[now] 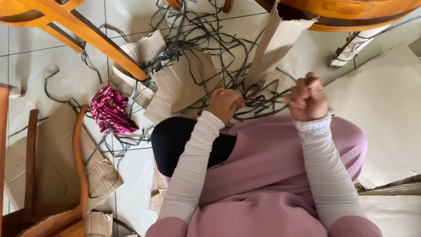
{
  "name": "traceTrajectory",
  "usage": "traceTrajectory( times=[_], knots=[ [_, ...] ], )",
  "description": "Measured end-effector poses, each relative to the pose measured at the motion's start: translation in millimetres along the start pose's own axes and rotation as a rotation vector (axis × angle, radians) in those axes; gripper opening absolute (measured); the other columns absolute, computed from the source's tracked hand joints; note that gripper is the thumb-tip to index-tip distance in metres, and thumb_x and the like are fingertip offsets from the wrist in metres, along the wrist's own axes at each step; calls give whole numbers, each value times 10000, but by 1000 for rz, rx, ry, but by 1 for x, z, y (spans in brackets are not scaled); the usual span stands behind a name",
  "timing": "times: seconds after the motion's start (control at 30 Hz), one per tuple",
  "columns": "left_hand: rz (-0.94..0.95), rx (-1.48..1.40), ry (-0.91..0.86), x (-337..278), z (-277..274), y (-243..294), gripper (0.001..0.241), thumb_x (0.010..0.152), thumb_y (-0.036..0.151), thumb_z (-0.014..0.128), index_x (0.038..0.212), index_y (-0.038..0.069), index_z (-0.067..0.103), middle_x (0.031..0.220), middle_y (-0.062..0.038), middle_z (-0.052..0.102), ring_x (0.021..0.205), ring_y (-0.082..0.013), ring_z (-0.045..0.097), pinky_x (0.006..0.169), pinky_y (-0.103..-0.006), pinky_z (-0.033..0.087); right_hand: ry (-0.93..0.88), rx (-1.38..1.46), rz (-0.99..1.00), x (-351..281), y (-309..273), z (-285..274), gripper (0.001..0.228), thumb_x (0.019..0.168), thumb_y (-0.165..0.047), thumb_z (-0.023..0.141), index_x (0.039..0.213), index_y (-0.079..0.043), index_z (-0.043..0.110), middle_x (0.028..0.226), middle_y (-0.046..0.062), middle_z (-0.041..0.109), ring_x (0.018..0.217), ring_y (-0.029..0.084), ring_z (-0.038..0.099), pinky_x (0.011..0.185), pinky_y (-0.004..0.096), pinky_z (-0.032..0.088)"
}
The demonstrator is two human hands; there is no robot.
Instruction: Wrapping wooden chair legs with protective cardboard and securing them with plastic ties.
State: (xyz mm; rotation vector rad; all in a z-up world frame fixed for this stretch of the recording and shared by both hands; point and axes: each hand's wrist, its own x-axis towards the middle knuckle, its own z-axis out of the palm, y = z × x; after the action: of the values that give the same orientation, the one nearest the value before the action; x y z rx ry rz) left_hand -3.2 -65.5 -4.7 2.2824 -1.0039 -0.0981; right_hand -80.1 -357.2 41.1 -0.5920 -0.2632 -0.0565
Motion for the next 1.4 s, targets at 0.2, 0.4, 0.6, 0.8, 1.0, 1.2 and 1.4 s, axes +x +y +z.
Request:
traceTrajectory(
  times=[0.2,0.4,0.6,0.8,1.0,1.2,1.4],
  knots=[
    [-202,-300,228,-6,-56,10,214,1087,426,466,1046,312,642,890,94,717,864,-169,725,854,-350,570,276,-628,-14,-19,-19,-65,125,991,-38,543,1058,38,613,443,59,353,324,123,305,363,260,239],
    [-357,-825,660,-5,-67,7,382,1073,448,549,847,158,651,647,-5,595,574,-83,501,548,-251,488,229,-1721,429,-3,-4,48,183,853,-287,804,911,-115,785,728,189,715,767,429,697,720,483,512],
    [-395,-1422,808,-4,-78,1,416,1083,394,486,764,130,514,589,28,409,492,-45,390,460,-171,347,713,-1471,252,0,-14,-19,109,972,-327,768,894,-259,732,509,-43,565,473,69,544,533,186,425],
    [-269,-622,362,-12,-44,6,159,1041,237,629,1139,150,720,830,-83,748,773,-226,720,709,-351,603,427,-2204,58,-24,-1,-12,443,776,-368,861,1136,-155,715,1348,119,551,1262,350,467,1009,486,405],
    [-145,-492,-67,-6,-43,61,226,1025,154,579,1237,109,642,1059,-166,754,988,-349,732,871,-479,603,-69,-1798,5,8,45,113,759,801,-180,882,1425,-3,487,1265,240,614,1188,438,614,979,553,508],
    [-220,-424,56,1,-61,45,164,1000,235,616,1151,288,581,851,47,771,917,-228,743,874,-387,573,69,-1450,36,5,69,59,162,993,-88,718,1135,-117,790,1005,116,784,977,306,745,824,380,575],
    [-401,-223,52,38,-32,-26,171,1002,294,626,1169,264,603,927,0,762,897,-244,739,848,-429,591,99,-1488,368,-1,73,27,200,923,-292,780,1017,-121,820,790,162,765,757,308,738,687,450,545]
  ],
)
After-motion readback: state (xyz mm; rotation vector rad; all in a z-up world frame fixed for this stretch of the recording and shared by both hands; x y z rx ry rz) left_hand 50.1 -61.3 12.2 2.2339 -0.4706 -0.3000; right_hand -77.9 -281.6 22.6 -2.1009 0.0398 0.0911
